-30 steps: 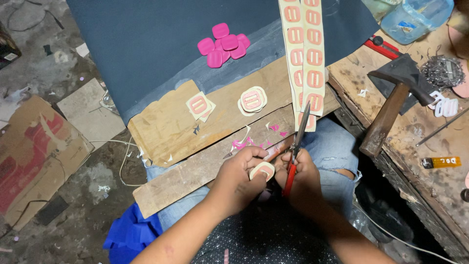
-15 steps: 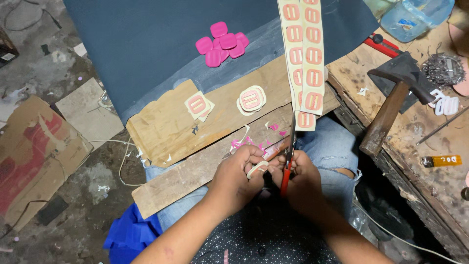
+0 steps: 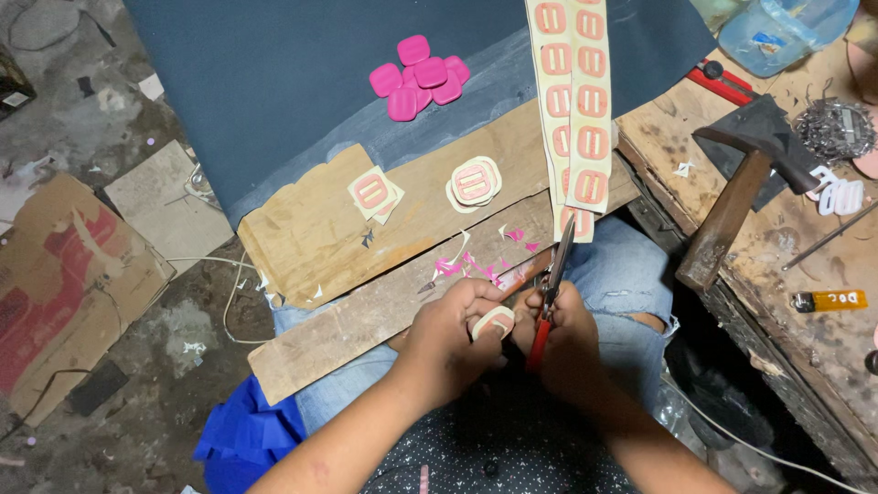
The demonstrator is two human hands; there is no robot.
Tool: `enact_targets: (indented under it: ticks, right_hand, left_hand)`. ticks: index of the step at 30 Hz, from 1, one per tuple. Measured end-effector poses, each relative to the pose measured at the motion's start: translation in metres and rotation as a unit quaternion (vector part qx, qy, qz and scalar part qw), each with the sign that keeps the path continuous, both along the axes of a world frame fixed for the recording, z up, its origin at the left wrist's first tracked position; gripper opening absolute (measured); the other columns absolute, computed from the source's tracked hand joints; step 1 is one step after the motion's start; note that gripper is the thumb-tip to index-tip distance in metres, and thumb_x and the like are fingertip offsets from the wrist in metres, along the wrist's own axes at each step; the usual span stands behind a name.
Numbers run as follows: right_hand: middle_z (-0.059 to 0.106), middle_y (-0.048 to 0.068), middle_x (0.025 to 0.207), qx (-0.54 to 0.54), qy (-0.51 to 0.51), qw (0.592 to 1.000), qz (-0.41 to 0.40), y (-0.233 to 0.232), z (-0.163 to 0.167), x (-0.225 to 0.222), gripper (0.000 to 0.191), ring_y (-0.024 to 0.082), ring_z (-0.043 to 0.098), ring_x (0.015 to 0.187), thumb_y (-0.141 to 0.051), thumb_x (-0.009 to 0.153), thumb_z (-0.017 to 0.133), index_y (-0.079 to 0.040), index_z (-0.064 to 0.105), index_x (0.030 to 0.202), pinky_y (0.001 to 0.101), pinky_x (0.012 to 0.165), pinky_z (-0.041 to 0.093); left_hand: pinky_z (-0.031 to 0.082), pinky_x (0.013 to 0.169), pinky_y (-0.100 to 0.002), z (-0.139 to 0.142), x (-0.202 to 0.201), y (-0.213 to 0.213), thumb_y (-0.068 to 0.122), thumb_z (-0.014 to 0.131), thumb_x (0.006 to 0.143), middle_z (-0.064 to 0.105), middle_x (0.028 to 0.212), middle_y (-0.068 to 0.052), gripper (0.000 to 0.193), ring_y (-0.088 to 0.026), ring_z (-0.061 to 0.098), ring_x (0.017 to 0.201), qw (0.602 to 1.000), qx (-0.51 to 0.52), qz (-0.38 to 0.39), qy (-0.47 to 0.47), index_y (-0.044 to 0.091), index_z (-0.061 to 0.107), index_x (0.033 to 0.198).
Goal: The person cuts small rectangular pieces from a sticker sheet using scissors, then places a pink foam piece on top of each cutout. They use a hammer to press the layers together on a wooden board, repeating the process for multiple units.
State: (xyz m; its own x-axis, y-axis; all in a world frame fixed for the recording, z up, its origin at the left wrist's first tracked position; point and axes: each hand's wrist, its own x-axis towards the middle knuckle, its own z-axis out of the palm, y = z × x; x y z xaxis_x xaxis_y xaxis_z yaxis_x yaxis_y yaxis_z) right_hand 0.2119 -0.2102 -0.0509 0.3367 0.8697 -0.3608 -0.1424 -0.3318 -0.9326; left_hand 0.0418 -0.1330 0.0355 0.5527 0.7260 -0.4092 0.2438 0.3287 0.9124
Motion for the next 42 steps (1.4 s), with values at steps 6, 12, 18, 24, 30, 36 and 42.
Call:
enact_targets:
  ticks: [6,12,18,24,30,36,42]
  right_hand:
    - [0.059,0.001,0.077,-0.017,-0.062,0.997,-0.039,0.003,-0.007,0.012,0.027,0.007,0.053,0.063,-0.005,0.091,0.071,-0.004,0.052,0.109,0.0242,0.056,0.044]
    - [0.06,0.003,0.075,-0.033,-0.022,0.999,-0.013,0.002,-0.012,0.007,0.027,0.008,0.054,0.06,-0.006,0.088,0.071,-0.004,0.052,0.108,0.0254,0.053,0.045]
    - [0.065,0.005,0.08,-0.079,0.028,0.996,0.035,0.001,-0.012,0.007,0.034,0.014,0.061,0.07,-0.011,0.082,0.074,-0.002,0.056,0.109,0.0303,0.066,0.052]
    - [0.061,0.01,0.098,0.094,0.353,0.892,0.265,0.001,-0.004,0.018,0.067,0.02,0.059,0.093,-0.059,0.092,0.055,-0.001,0.055,0.126,0.034,0.09,0.048]
    - [0.062,0.012,0.094,0.15,0.385,0.839,0.354,-0.009,0.004,0.017,0.071,0.021,0.06,0.089,-0.068,0.105,0.046,0.002,0.06,0.115,0.0328,0.085,0.048]
    - [0.062,0.01,0.101,0.121,0.343,0.833,0.416,-0.008,0.015,0.016,0.078,0.015,0.059,0.088,-0.07,0.098,0.046,0.001,0.057,0.128,0.0288,0.082,0.048]
    - [0.058,0.011,0.087,0.018,-0.179,0.961,0.21,0.001,0.049,-0.001,0.062,0.019,0.056,0.076,-0.032,0.074,0.084,-0.004,0.059,0.124,0.0328,0.069,0.05]
  left_hand:
    - [0.056,0.081,-0.023,-0.01,0.001,0.016,-0.002,0.063,0.091,0.071,0.102,-0.007,0.027,-0.009,0.067,0.092,0.99,0.017,0.05,-0.132,0.0,0.06,0.118]
    - [0.054,0.077,-0.031,-0.01,0.015,0.067,0.01,0.071,0.092,0.07,0.102,-0.014,0.032,-0.022,0.068,0.084,0.942,0.322,0.079,0.052,0.002,0.065,0.122]
    - [0.05,0.092,-0.039,-0.007,0.031,0.11,0.015,0.074,0.088,0.069,0.119,-0.018,0.042,-0.035,0.064,0.106,0.811,0.568,0.112,0.085,0.001,0.064,0.127]
    - [0.056,0.091,-0.03,-0.009,0.025,0.059,0.014,0.072,0.094,0.071,0.11,-0.012,0.045,-0.018,0.068,0.101,0.974,0.129,0.111,-0.147,-0.001,0.056,0.133]
    - [0.055,0.081,-0.031,-0.005,0.005,0.032,0.003,0.074,0.089,0.07,0.101,-0.012,0.048,-0.015,0.069,0.088,0.963,-0.078,0.094,-0.241,-0.006,0.055,0.132]
    - [0.054,0.078,-0.028,0.003,-0.019,0.052,0.009,0.063,0.096,0.075,0.104,-0.015,0.037,-0.015,0.071,0.088,0.941,-0.03,0.23,-0.247,-0.001,0.056,0.13]
    - [0.056,0.076,-0.026,0.005,-0.03,0.034,0.016,0.064,0.097,0.072,0.107,-0.012,0.029,-0.013,0.07,0.085,0.963,0.031,0.139,-0.231,-0.001,0.059,0.12]
